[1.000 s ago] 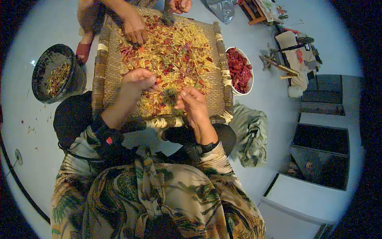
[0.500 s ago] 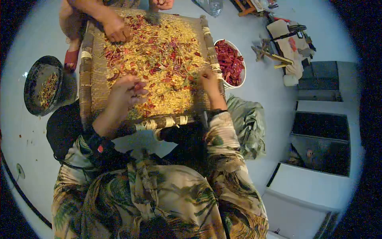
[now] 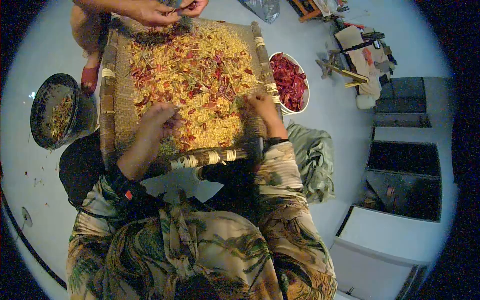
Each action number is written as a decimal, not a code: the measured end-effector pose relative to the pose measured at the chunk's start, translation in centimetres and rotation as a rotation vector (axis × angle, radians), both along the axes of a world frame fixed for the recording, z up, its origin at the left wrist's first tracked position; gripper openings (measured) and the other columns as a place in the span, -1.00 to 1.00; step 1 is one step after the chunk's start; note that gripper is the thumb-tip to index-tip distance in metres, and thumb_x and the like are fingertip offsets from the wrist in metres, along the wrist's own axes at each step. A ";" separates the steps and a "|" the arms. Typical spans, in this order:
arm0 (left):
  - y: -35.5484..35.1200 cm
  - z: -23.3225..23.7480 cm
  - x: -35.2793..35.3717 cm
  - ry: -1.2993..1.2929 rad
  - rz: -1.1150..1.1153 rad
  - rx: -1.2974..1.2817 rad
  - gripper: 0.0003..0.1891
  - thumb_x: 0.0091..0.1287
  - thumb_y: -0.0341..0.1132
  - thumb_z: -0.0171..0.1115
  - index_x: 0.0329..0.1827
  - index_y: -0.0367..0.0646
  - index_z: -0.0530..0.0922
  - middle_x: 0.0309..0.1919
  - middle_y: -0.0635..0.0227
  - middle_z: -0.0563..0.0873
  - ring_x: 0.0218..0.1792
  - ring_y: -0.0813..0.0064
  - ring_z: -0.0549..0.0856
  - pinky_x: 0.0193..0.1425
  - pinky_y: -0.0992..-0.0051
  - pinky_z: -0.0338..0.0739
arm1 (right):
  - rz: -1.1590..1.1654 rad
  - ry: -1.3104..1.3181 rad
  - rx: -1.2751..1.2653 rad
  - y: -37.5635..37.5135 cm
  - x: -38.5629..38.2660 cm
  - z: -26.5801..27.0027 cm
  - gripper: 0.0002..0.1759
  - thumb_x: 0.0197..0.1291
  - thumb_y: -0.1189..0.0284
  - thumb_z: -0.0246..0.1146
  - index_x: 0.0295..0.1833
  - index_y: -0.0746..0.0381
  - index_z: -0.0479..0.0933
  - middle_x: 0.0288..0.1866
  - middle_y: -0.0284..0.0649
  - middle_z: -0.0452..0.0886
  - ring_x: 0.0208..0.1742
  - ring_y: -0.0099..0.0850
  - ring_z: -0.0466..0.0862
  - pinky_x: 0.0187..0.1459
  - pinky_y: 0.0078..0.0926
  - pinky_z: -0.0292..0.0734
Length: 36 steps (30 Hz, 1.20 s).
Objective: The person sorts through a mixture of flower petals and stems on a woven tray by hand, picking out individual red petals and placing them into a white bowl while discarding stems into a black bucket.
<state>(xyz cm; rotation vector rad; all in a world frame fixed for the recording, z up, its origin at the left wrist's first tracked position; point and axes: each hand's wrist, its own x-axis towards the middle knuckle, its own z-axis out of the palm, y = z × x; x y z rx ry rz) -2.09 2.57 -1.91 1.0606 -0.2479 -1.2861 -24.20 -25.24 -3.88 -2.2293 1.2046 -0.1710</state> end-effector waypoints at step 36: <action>-0.4 -1.3 -0.2 -0.055 -0.044 0.034 -0.86 0.24 -0.33 0.11 -0.22 -0.18 0.46 -0.39 0.35 0.60 -0.41 0.56 0.59 -0.40 0.53 0.55 | 0.322 -0.044 -0.432 2.9 10.7 -1.5 -0.72 0.02 0.38 0.24 -0.15 0.24 0.45 -0.30 0.03 0.59 -0.29 0.08 0.56 -0.24 -0.09 0.48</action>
